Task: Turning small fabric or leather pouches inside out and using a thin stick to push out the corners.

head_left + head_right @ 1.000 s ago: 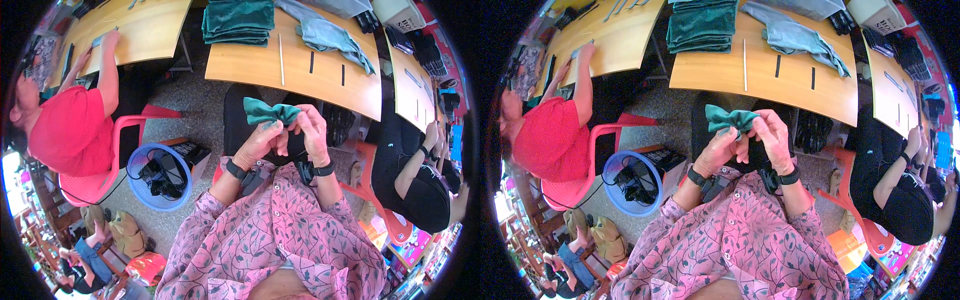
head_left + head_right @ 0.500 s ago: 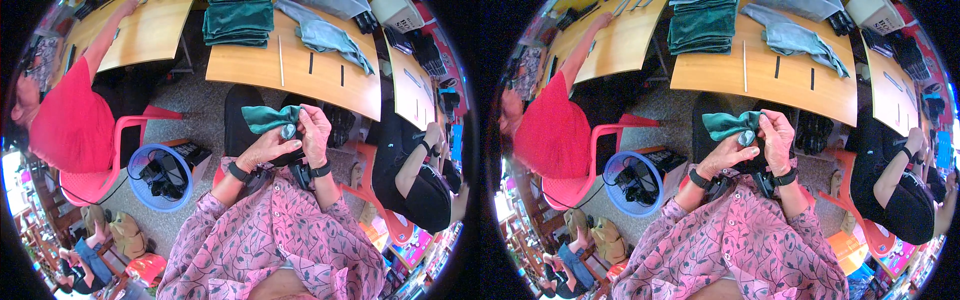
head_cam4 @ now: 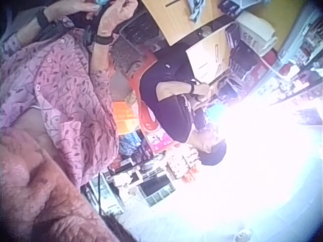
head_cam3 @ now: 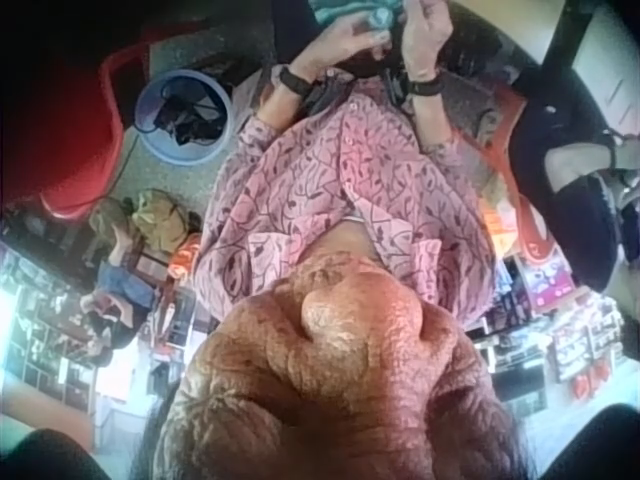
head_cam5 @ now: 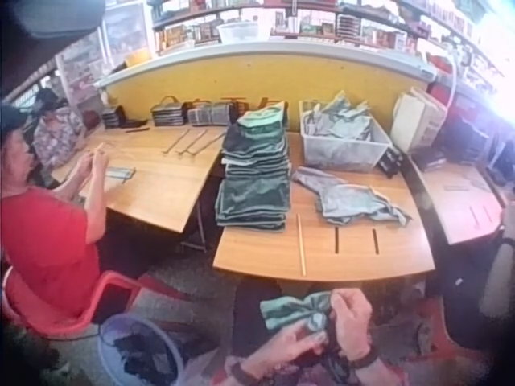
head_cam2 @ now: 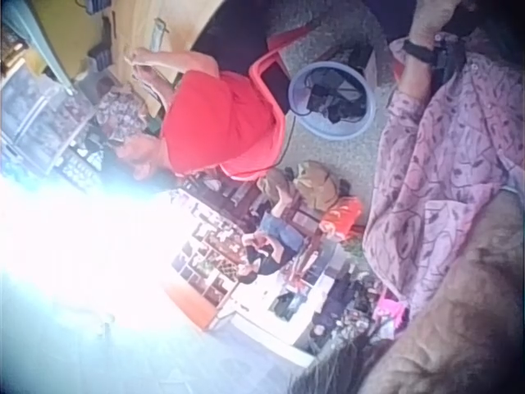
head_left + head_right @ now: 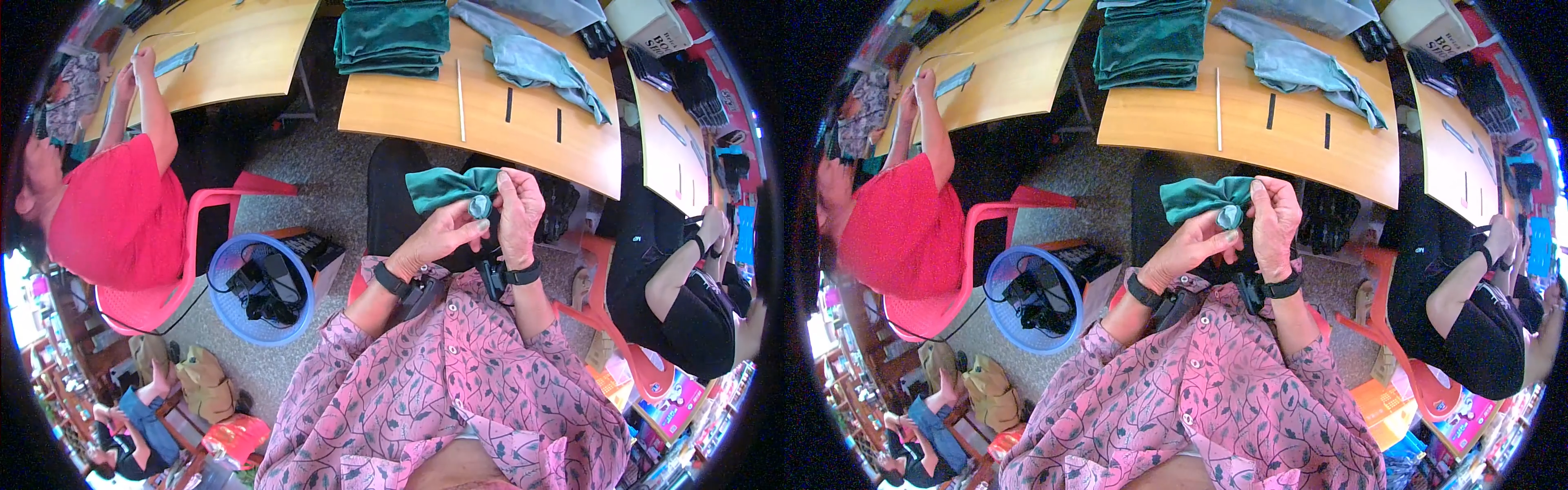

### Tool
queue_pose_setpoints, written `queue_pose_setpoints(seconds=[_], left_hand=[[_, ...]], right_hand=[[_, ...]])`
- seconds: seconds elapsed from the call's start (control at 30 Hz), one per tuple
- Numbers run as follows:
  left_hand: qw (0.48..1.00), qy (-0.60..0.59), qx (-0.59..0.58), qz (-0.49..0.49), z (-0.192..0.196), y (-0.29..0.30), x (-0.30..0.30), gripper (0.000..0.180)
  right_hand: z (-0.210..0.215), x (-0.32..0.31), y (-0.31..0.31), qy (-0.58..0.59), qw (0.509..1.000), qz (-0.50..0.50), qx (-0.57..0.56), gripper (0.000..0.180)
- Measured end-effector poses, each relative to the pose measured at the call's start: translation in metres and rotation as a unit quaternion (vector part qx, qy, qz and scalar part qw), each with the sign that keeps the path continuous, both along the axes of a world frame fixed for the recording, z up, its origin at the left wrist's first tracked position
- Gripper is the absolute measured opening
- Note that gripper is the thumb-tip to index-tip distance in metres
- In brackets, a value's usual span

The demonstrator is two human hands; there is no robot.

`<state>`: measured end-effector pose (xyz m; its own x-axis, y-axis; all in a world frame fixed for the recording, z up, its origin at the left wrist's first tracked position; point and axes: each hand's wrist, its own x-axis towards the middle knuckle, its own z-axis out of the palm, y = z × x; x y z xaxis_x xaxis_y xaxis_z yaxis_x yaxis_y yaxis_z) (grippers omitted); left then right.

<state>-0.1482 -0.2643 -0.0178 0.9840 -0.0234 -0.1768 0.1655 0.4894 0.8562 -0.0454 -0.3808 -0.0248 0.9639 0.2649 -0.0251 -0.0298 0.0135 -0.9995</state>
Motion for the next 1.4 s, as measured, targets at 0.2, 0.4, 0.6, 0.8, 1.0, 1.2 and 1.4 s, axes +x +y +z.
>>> queue_pose_setpoints(seconds=[0.2,0.4,0.6,0.8,1.0,1.2,1.4], left_hand=[[0.996,0.045,0.006,0.08,-0.02,0.005,0.0,0.029],[0.996,0.022,-0.008,0.086,-0.015,0.004,0.0,0.035],[0.997,0.065,0.014,0.029,-0.019,0.004,0.001,0.034],[0.993,0.041,0.107,-0.039,-0.017,-0.004,0.003,0.035],[0.994,0.042,0.104,0.013,-0.023,0.002,0.002,0.036],[0.998,0.062,-0.012,0.015,-0.022,0.005,0.0,0.031],[0.995,0.093,-0.029,-0.006,-0.008,0.013,0.0,0.026]], right_hand=[[0.003,-0.013,0.002,0.051,0.995,0.082,0.001,0.012],[0.014,-0.016,0.01,0.095,0.989,0.116,0.005,0.025],[0.008,-0.011,0.0,0.09,0.993,0.078,0.026,0.023],[-0.002,-0.006,-0.005,0.115,0.99,0.0,0.079,0.018],[0.012,-0.01,0.001,0.083,0.996,0.019,0.035,0.02],[0.01,-0.01,-0.001,0.092,0.994,0.031,0.045,0.02],[0.017,-0.003,-0.006,0.144,0.983,0.116,0.004,0.027]])
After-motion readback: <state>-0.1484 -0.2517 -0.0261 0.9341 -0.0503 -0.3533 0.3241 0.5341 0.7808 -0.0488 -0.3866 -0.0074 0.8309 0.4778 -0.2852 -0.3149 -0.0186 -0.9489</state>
